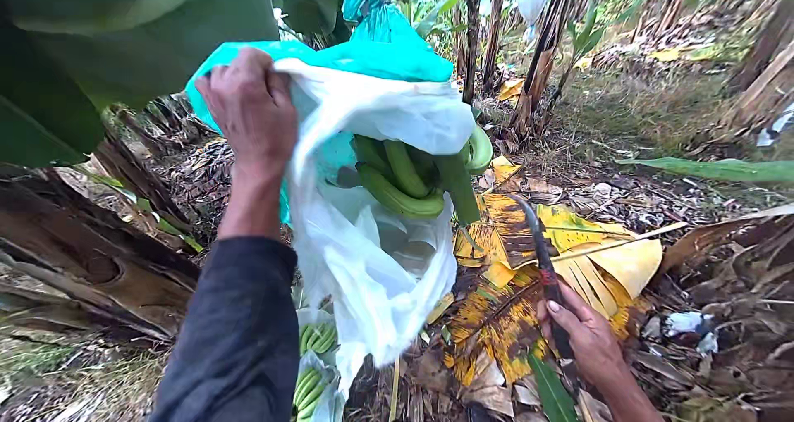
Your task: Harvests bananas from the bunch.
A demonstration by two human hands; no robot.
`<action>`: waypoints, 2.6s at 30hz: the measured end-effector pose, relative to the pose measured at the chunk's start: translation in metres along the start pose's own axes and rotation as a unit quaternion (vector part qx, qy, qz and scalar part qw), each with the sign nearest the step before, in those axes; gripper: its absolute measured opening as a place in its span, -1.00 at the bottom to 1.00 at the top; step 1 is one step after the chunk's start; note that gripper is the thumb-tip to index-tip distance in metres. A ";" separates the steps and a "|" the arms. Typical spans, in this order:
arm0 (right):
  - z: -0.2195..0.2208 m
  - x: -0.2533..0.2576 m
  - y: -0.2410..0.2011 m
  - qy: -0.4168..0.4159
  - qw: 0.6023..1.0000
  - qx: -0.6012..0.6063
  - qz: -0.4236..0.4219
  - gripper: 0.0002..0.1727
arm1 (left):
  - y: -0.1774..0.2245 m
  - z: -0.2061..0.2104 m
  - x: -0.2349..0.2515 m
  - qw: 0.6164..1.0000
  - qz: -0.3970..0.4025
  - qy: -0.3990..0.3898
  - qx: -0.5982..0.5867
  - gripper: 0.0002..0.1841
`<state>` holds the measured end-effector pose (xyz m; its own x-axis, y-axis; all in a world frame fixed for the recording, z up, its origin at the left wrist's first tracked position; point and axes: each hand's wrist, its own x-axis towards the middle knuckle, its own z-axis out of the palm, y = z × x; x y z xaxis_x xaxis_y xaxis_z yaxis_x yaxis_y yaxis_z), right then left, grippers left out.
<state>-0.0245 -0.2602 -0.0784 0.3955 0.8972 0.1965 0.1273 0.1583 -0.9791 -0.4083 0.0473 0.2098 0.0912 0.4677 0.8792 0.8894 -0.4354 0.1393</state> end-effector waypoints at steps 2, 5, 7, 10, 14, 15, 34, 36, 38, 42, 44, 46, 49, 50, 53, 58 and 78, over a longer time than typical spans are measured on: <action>0.005 0.008 -0.012 -0.030 1.000 0.007 -0.005 -0.38 | -0.037 0.017 0.032 0.998 -0.048 -0.041 -0.010 -0.57; 0.008 0.027 -0.028 -0.073 0.997 0.028 -0.015 -0.28 | -0.062 0.051 0.002 0.984 -0.106 -0.129 -0.056 -0.57; 0.005 0.043 -0.035 -0.101 0.994 0.045 -0.013 -0.24 | -0.066 0.079 -0.062 0.953 -0.160 -0.189 -0.176 -0.63; 0.004 0.065 -0.040 -0.131 0.989 0.067 0.010 -0.25 | -0.084 0.117 -0.156 0.846 -0.287 -0.164 -0.418 -0.70; 0.003 0.097 -0.038 -0.166 0.981 0.100 0.021 -0.27 | -0.060 0.082 -0.210 0.855 -0.296 0.017 -0.425 -0.72; 0.003 0.105 -0.037 -0.173 0.978 0.112 0.022 -0.26 | -0.044 0.067 -0.215 0.884 -0.244 0.038 -0.398 -0.74; 0.016 0.202 -0.054 -0.314 0.942 0.066 0.099 -0.34 | 0.070 0.128 -0.202 0.974 0.209 -0.076 0.047 -0.68; 0.016 0.202 -0.062 -0.320 0.940 0.051 0.104 -0.34 | 0.069 0.125 -0.205 0.973 0.212 -0.077 0.039 -0.70; 0.023 0.190 -0.066 -0.318 0.941 0.047 0.104 -0.33 | 0.066 0.122 -0.206 0.972 0.218 -0.088 0.028 -0.72; -0.020 0.098 -0.083 -0.309 0.945 -0.009 0.109 -0.24 | 0.061 0.083 -0.228 0.966 0.225 -0.116 -0.055 -0.68; -0.039 0.055 -0.099 -0.279 0.955 0.016 0.098 -0.25 | 0.077 0.045 -0.234 0.962 0.239 -0.098 -0.091 -0.70; -0.041 0.030 -0.125 -0.270 0.958 0.023 0.093 -0.29 | 0.084 0.019 -0.239 0.963 0.231 -0.078 -0.113 -0.73; -0.014 0.023 -0.171 -0.269 0.953 -0.064 0.123 -0.27 | 0.063 0.003 -0.235 0.961 0.231 -0.076 -0.128 -0.74; -0.004 0.027 -0.180 -0.274 0.948 -0.090 0.132 -0.29 | 0.054 0.000 -0.232 0.961 0.236 -0.078 -0.118 -0.74; 0.016 0.033 -0.182 -0.308 0.937 -0.064 0.149 -0.35 | 0.030 -0.014 -0.229 0.959 0.246 -0.103 -0.096 -0.71; 0.027 0.025 -0.188 -0.320 0.936 -0.045 0.140 -0.36 | 0.018 -0.023 -0.229 0.957 0.255 -0.095 -0.098 -0.72; 0.041 -0.116 -0.165 -0.057 0.750 -0.560 -0.349 -0.44 | 0.069 -0.043 -0.249 0.972 0.205 -0.044 -0.103 -0.81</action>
<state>-0.1287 -0.3736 0.0579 -0.1947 0.7968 0.5720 0.9756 0.2175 0.0292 -0.3887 -0.1325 0.0199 0.4650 0.2833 0.8387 0.6624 -0.7399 -0.1173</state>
